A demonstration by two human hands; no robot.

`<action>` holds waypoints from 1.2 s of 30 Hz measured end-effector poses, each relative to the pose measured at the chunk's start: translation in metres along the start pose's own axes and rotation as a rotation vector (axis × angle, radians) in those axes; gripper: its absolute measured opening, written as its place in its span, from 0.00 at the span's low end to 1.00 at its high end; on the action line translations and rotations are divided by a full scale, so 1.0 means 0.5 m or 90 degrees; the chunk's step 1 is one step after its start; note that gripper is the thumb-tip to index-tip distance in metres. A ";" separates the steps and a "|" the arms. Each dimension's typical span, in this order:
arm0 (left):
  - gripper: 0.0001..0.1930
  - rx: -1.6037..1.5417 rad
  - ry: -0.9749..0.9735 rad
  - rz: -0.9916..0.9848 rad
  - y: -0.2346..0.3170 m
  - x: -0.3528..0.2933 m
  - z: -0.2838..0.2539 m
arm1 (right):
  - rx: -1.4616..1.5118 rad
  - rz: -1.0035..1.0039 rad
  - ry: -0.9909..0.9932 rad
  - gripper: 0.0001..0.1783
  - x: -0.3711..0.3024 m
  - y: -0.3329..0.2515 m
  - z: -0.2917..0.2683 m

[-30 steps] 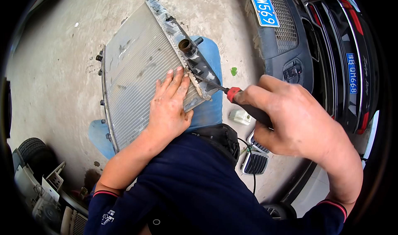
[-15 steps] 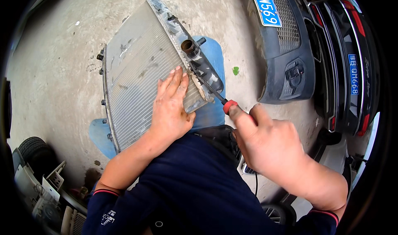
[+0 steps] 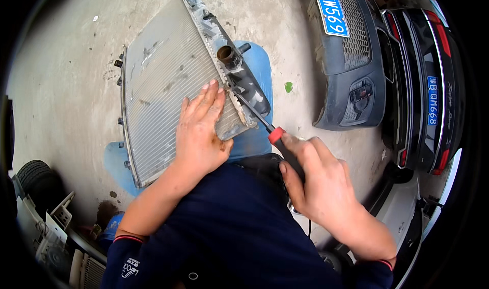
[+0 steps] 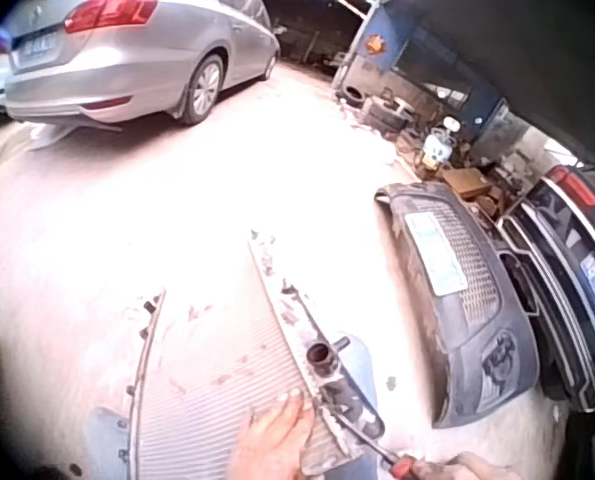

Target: The person sits on the floor and uses a screwdriver to scrape and clean the edges and ports of a car radiator. They rotate the radiator to access different sides and continue scraping along the frame and fins.

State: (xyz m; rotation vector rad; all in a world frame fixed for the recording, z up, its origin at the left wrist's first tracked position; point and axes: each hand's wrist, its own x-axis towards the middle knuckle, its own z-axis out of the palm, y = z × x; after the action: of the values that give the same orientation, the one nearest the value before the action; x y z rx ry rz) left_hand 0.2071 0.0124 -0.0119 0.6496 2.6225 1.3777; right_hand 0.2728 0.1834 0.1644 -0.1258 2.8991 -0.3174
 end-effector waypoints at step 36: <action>0.46 0.035 0.017 0.028 -0.003 -0.001 0.021 | 0.118 0.112 -0.052 0.19 0.012 -0.037 -0.003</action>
State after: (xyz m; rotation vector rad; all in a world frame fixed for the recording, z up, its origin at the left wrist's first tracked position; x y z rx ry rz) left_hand 0.2101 0.0194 -0.0196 0.7045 2.6915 1.3398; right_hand 0.2677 0.1650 0.1686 0.1424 2.7582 -0.5337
